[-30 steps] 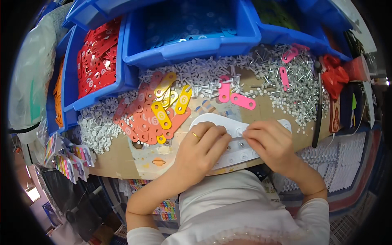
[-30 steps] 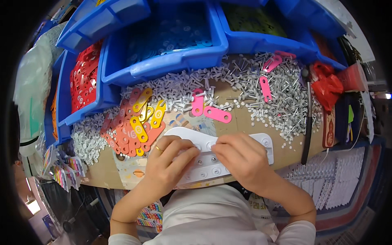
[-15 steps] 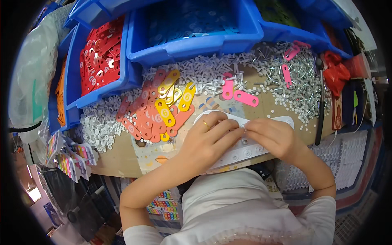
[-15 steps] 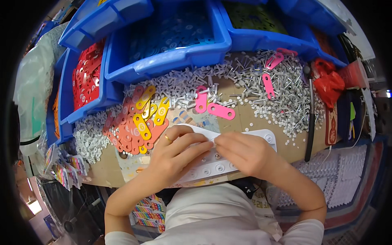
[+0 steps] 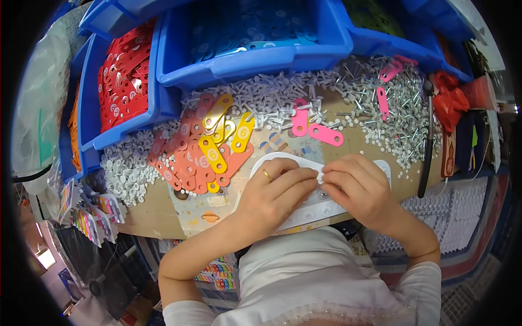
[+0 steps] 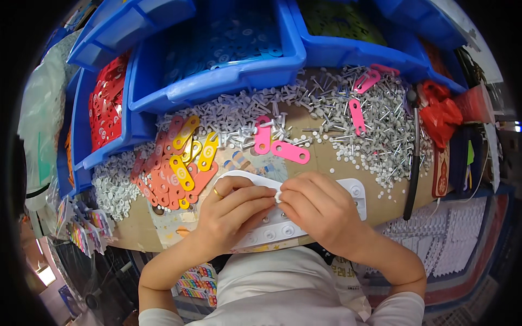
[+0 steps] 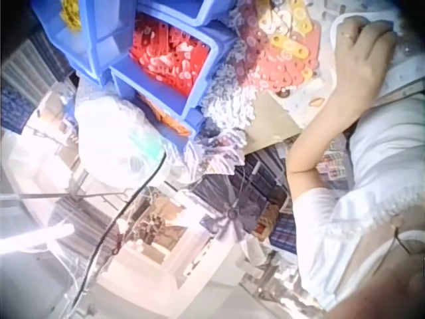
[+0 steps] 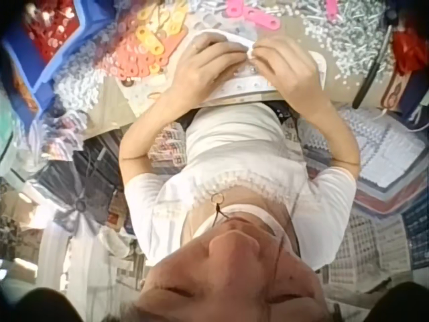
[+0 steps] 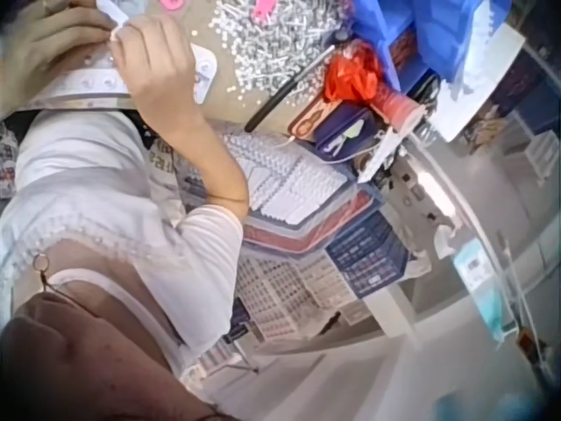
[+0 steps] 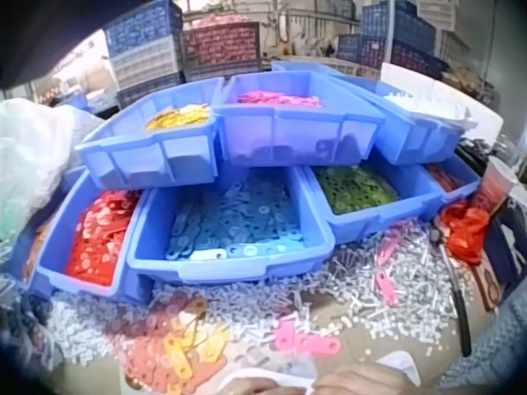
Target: Assembling a toy xylophone by attaching colored keys to a white plastic base and securing them with pins.
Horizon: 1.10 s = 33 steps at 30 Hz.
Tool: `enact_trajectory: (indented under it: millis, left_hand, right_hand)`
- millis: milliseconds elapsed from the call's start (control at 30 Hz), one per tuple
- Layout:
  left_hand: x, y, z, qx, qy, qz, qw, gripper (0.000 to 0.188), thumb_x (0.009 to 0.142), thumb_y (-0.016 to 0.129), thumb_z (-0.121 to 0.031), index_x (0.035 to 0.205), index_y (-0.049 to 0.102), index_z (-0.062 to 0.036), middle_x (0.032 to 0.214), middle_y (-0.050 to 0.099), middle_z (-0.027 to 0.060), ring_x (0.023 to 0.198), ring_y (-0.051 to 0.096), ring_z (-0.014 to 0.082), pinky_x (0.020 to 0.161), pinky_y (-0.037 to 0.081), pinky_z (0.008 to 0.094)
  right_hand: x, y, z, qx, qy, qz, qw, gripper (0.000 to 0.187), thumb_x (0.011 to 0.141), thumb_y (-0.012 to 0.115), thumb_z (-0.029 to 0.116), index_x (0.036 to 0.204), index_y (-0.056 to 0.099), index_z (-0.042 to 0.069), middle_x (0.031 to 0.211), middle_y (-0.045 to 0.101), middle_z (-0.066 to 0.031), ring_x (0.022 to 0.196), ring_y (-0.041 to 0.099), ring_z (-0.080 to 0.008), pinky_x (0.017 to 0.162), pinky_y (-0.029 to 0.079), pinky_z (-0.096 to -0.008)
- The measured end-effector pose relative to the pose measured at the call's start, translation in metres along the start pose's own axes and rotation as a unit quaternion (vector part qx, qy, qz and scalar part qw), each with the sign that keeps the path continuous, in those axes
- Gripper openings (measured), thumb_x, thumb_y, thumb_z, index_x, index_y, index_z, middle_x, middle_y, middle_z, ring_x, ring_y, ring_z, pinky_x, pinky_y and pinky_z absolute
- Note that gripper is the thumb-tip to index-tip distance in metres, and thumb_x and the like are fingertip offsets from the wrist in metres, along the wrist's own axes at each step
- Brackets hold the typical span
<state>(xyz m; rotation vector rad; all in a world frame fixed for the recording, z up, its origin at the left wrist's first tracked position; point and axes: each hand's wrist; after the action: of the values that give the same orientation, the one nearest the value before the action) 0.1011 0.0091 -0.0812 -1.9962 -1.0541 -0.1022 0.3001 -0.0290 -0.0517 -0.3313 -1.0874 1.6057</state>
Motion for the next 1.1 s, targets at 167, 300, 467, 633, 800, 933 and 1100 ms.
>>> enact_trajectory:
  millis: [167,300,467,633,800,933,1100]
  left_hand:
    - [0.001,0.001,0.000,-0.016,-0.018,-0.014,1.000,0.030,0.064,0.077,-0.004,0.093,0.069,-0.0044,0.098,0.068,0.0037,0.086,0.057,0.0233,0.073,0.049,0.0313]
    - [0.000,0.002,0.000,-0.005,-0.005,-0.021,1.000,0.030,0.065,0.076,-0.004,0.094,0.068,-0.0042,0.098,0.067,0.0044,0.087,0.057,0.0235,0.073,0.049,0.0315]
    - [0.000,0.000,0.001,0.012,0.017,0.013,1.000,0.034,0.065,0.072,-0.006,0.099,0.068,-0.0038,0.104,0.065,0.0060,0.088,0.056,0.0247,0.074,0.049,0.0320]
    - [0.002,-0.004,-0.003,0.090,0.078,0.039,0.992,0.042,0.062,0.067,-0.011,0.104,0.067,-0.0032,0.107,0.064,0.0063,0.092,0.056,0.0243,0.076,0.049,0.0335]
    - [0.010,-0.009,-0.017,0.077,0.048,0.100,0.991,0.045,0.062,0.065,-0.014,0.105,0.066,-0.0013,0.111,0.062,0.0084,0.098,0.056,0.0242,0.075,0.049,0.0347]
    - [0.015,-0.006,-0.016,0.086,0.066,0.114,0.988,0.047,0.062,0.065,-0.015,0.106,0.065,-0.0004,0.114,0.061,0.0096,0.099,0.056,0.0245,0.075,0.049,0.0353]
    - [0.015,-0.003,-0.015,0.054,0.070,0.111,0.990,0.049,0.062,0.065,-0.013,0.109,0.065,0.0030,0.113,0.062,0.0110,0.101,0.057,0.0258,0.080,0.049,0.0353]
  right_hand:
    - [-0.001,0.000,0.001,0.011,-0.019,0.007,1.000,0.024,0.064,0.075,-0.004,0.084,0.063,0.001,0.091,0.064,-0.0097,0.079,0.063,-0.0259,0.066,0.051,-0.0341]
    - [-0.006,0.002,0.004,0.086,0.048,-0.007,0.995,0.023,0.069,0.075,-0.004,0.089,0.066,0.001,0.090,0.064,-0.0109,0.079,0.063,-0.0253,0.067,0.051,-0.0320]
    - [-0.006,-0.013,0.003,0.261,0.252,-0.015,0.932,0.021,0.073,0.072,-0.005,0.092,0.068,0.000,0.088,0.065,-0.0101,0.081,0.063,-0.0216,0.071,0.049,-0.0275]
    - [-0.011,-0.023,-0.011,0.175,0.220,0.023,0.959,0.016,0.073,0.072,-0.002,0.089,0.070,0.002,0.086,0.065,-0.0075,0.084,0.060,-0.0201,0.075,0.046,-0.0296]
    - [-0.006,-0.022,-0.014,0.121,0.188,0.063,0.973,0.015,0.074,0.072,0.000,0.088,0.069,0.003,0.082,0.064,-0.0072,0.081,0.058,-0.0233,0.072,0.044,-0.0326]
    - [-0.007,-0.020,-0.008,0.074,0.196,0.045,0.977,0.013,0.074,0.072,0.002,0.087,0.069,0.004,0.082,0.062,-0.0076,0.080,0.056,-0.0252,0.071,0.044,-0.0340]
    - [-0.011,-0.014,-0.007,0.052,0.163,0.031,0.985,0.015,0.076,0.072,0.006,0.090,0.069,0.003,0.085,0.059,-0.0067,0.081,0.055,-0.0250,0.072,0.045,-0.0343]
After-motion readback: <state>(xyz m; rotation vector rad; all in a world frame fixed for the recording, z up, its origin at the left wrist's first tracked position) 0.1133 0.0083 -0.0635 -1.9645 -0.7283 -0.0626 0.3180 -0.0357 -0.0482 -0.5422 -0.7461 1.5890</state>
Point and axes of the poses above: each hand's wrist, its own x-axis towards the middle knuckle, its own y-axis out of the palm, z = x × y
